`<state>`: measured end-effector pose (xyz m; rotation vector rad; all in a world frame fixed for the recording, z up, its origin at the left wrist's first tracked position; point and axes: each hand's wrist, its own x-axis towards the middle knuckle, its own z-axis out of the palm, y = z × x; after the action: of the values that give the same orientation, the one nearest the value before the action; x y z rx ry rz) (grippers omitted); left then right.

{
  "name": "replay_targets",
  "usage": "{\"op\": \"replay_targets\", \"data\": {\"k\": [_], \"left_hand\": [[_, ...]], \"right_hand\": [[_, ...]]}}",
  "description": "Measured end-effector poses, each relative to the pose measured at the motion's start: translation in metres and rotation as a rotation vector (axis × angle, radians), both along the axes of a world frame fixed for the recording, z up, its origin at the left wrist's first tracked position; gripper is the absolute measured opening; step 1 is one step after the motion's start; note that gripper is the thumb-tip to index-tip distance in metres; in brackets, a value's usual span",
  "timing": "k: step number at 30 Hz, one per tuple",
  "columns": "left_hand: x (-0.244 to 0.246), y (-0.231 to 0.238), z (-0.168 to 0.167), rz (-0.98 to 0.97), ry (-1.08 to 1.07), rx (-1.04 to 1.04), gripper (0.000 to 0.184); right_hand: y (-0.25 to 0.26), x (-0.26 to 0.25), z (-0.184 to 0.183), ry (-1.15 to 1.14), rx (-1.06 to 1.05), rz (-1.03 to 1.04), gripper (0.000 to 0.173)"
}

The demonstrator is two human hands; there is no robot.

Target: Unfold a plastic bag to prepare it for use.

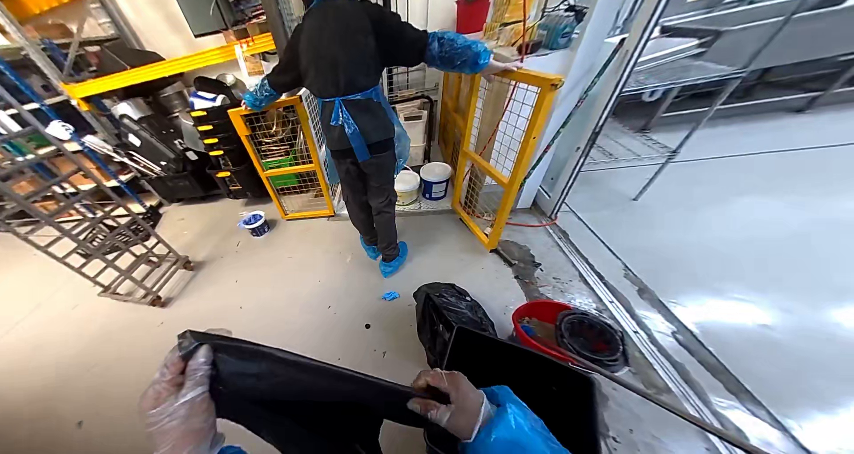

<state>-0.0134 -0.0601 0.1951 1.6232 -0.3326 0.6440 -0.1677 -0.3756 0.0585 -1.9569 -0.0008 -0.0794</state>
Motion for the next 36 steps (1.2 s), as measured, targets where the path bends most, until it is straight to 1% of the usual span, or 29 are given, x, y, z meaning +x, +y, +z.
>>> {"op": "replay_targets", "data": {"k": [2, 4, 6, 7, 8, 9, 10, 11, 12, 13, 14, 15, 16, 17, 18, 19, 20, 21, 22, 23, 24, 26, 27, 29, 31, 33, 34, 36], "left_hand": [[0.002, -0.002, 0.0, 0.012, -0.027, 0.023, 0.013], [0.008, -0.002, -0.003, 0.04, -0.047, 0.094, 0.019], [0.012, 0.008, -0.007, 0.122, -0.024, 0.226, 0.045], [0.01, 0.013, -0.007, 0.16, -0.029, 0.275, 0.052], [0.003, 0.014, -0.008, 0.207, -0.076, 0.306, 0.054], [-0.007, 0.009, -0.012, 0.241, -0.163, 0.328, 0.051], [-0.022, -0.001, -0.018, 0.206, -0.23, 0.338, 0.043], [-0.041, -0.015, -0.026, 0.099, -0.208, 0.34, 0.031], [-0.062, -0.031, -0.037, -0.072, -0.073, 0.344, 0.023], [-0.078, -0.046, -0.049, -0.285, 0.153, 0.348, 0.025], [-0.088, -0.059, -0.061, -0.495, 0.413, 0.34, 0.035], [-0.092, -0.068, -0.076, -0.672, 0.617, 0.285, 0.047], [-0.095, -0.074, -0.087, -0.766, 0.735, 0.203, 0.059], [-0.096, -0.076, -0.094, -0.794, 0.8, 0.102, 0.064], [-0.094, -0.078, -0.095, -0.744, 0.854, -0.012, 0.055], [-0.09, -0.08, -0.094, -0.625, 0.901, -0.116, 0.04], [-0.085, -0.082, -0.094, -0.485, 0.941, -0.214, 0.029], [-0.079, -0.083, -0.095, -0.369, 0.973, -0.298, 0.022], [-0.074, -0.083, -0.096, -0.297, 0.984, -0.359, 0.019], [-0.07, -0.081, -0.097, -0.253, 0.982, -0.386, 0.02], [-0.068, -0.078, -0.098, -0.226, 0.973, -0.388, 0.023], [-0.065, -0.07, -0.099, -0.199, 0.952, -0.375, 0.027], [-0.065, -0.068, -0.097, -0.198, 0.944, -0.37, 0.026], [-0.064, -0.066, -0.093, -0.229, 0.927, -0.388, 0.024], [-0.063, -0.065, -0.092, -0.256, 0.914, -0.411, 0.024], [-0.062, -0.065, -0.09, -0.248, 0.899, -0.4, 0.023], [-0.062, -0.065, -0.088, -0.244, 0.882, -0.372, 0.022], [-0.061, -0.065, -0.085, -0.243, 0.858, -0.32, 0.02]], "right_hand": [[-0.002, 0.0, 0.003, -0.02, 0.095, 0.013, 0.024], [0.004, 0.001, 0.004, -0.048, 0.129, -0.079, 0.022], [0.009, 0.004, 0.01, -0.062, 0.058, -0.243, 0.023], [0.01, 0.005, 0.013, -0.08, 0.008, -0.317, 0.023], [0.011, 0.007, 0.014, -0.107, -0.039, -0.377, 0.023], [0.014, 0.008, 0.016, -0.143, -0.089, -0.427, 0.023], [0.018, 0.011, 0.017, -0.192, -0.142, -0.473, 0.022], [0.025, 0.013, 0.018, -0.251, -0.191, -0.512, 0.021], [0.033, 0.016, 0.019, -0.324, -0.239, -0.547, 0.018], [0.042, 0.019, 0.02, -0.394, -0.298, -0.576, 0.016], [0.051, 0.021, 0.021, -0.451, -0.359, -0.581, 0.015], [0.06, 0.023, 0.022, -0.504, -0.42, -0.557, 0.013], [0.07, 0.024, 0.021, -0.549, -0.474, -0.491, 0.013], [0.079, 0.025, 0.019, -0.586, -0.516, -0.391, 0.013], [0.089, 0.026, 0.016, -0.613, -0.548, -0.285, 0.014], [0.097, 0.025, 0.011, -0.629, -0.543, -0.185, 0.017], [0.102, 0.023, 0.007, -0.615, -0.503, -0.069, 0.018], [0.102, 0.02, 0.005, -0.574, -0.439, 0.055, 0.02], [0.099, 0.016, 0.004, -0.544, -0.359, 0.146, 0.021], [0.094, 0.013, 0.002, -0.543, -0.269, 0.174, 0.017], [0.086, 0.01, 0.001, -0.552, -0.17, 0.129, 0.014], [0.065, 0.002, 0.005, -0.481, -0.023, -0.092, 0.016], [0.052, 0.001, 0.008, -0.405, 0.026, -0.212, 0.018], [0.028, 0.004, 0.01, -0.137, 0.125, -0.38, 0.023], [0.018, 0.008, 0.007, 0.176, 0.2, -0.403, 0.033], [0.023, 0.007, 0.004, 0.388, 0.348, -0.337, 0.044], [0.03, 0.006, 0.005, 0.435, 0.486, -0.324, 0.047], [0.045, 0.008, 0.005, 0.374, 0.778, -0.343, 0.049]]}}
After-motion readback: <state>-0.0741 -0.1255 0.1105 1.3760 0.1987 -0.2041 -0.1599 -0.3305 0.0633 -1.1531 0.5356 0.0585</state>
